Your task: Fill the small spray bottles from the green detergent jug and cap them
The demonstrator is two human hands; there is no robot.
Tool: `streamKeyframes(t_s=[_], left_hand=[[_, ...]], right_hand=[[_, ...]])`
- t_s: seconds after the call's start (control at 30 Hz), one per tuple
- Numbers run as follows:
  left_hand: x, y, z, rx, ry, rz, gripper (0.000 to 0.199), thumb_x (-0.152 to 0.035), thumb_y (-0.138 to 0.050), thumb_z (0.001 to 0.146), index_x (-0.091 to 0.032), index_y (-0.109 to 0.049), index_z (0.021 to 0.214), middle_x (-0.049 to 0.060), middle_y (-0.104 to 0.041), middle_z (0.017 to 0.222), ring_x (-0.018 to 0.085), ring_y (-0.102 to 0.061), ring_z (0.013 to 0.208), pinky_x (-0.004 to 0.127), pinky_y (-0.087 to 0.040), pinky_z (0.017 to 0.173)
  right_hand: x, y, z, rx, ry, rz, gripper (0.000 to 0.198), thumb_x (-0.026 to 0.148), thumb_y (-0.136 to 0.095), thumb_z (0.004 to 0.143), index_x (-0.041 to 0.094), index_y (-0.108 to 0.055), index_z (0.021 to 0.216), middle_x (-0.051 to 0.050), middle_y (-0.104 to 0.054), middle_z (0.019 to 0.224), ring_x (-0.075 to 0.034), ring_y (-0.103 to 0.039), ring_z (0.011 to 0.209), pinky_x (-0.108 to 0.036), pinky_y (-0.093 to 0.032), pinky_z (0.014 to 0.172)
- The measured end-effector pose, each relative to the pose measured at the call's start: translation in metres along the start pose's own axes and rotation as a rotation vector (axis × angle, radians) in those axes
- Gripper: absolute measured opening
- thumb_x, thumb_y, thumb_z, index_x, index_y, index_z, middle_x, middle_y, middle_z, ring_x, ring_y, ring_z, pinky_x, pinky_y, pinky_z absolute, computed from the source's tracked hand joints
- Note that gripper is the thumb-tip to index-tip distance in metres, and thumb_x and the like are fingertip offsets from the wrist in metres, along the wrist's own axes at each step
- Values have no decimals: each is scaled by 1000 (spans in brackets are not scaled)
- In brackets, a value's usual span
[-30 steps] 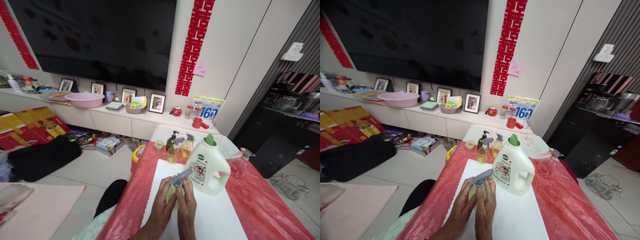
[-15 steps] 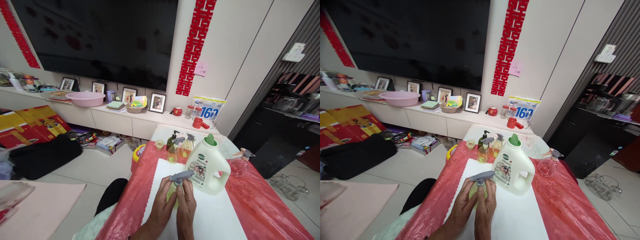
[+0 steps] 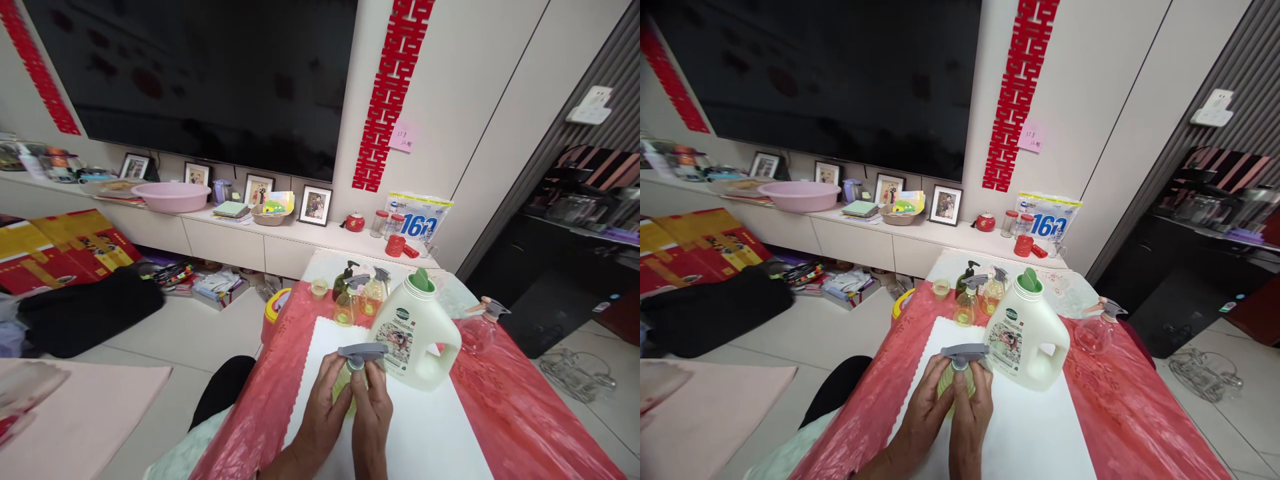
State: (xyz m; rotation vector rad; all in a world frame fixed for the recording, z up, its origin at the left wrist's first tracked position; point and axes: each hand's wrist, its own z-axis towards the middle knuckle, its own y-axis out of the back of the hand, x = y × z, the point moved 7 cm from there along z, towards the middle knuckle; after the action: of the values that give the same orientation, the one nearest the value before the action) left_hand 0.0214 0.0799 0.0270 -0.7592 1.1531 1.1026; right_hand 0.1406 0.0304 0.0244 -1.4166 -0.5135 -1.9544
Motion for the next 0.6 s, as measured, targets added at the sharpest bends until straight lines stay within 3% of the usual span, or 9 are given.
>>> streamKeyframes(t_s=[0.1, 0.2, 0.4, 0.6], left_hand=[[1, 1, 0, -10, -15, 8, 55, -57, -57, 95, -19, -63, 134, 18, -58, 146, 33, -52, 140, 55, -39, 122], [-2, 1, 1, -15, -44, 21, 53, -56, -56, 96, -20, -64, 133, 17, -60, 144, 32, -54, 138, 54, -43, 120], [5, -2, 0, -13, -54, 47, 53, -57, -55, 96, -21, -65, 133, 17, -58, 147, 34, -54, 139, 57, -41, 121], [15, -1, -1, -26, -32, 58, 55, -55, -58, 95, -18, -62, 135, 19, -56, 148, 36, -51, 141, 59, -40, 121]], right_hand=[[-19, 4, -1, -84, -96, 46, 62, 64, -78, 84, 11, -70, 115, -10, -59, 123, -26, -55, 119, -27, -49, 95], [-27, 4, -2, -85, -166, 140, 67, 61, -85, 77, 11, -67, 116, -11, -58, 127, -28, -54, 122, -27, -50, 95], [-9, 1, 4, 116, -151, 186, 59, 61, -73, 91, 12, -67, 123, -10, -58, 126, -26, -54, 122, -27, -48, 98], [-25, 2, 1, -28, -204, 173, 68, 62, -85, 77, 10, -69, 118, -12, -57, 128, -30, -53, 124, -31, -49, 101]])
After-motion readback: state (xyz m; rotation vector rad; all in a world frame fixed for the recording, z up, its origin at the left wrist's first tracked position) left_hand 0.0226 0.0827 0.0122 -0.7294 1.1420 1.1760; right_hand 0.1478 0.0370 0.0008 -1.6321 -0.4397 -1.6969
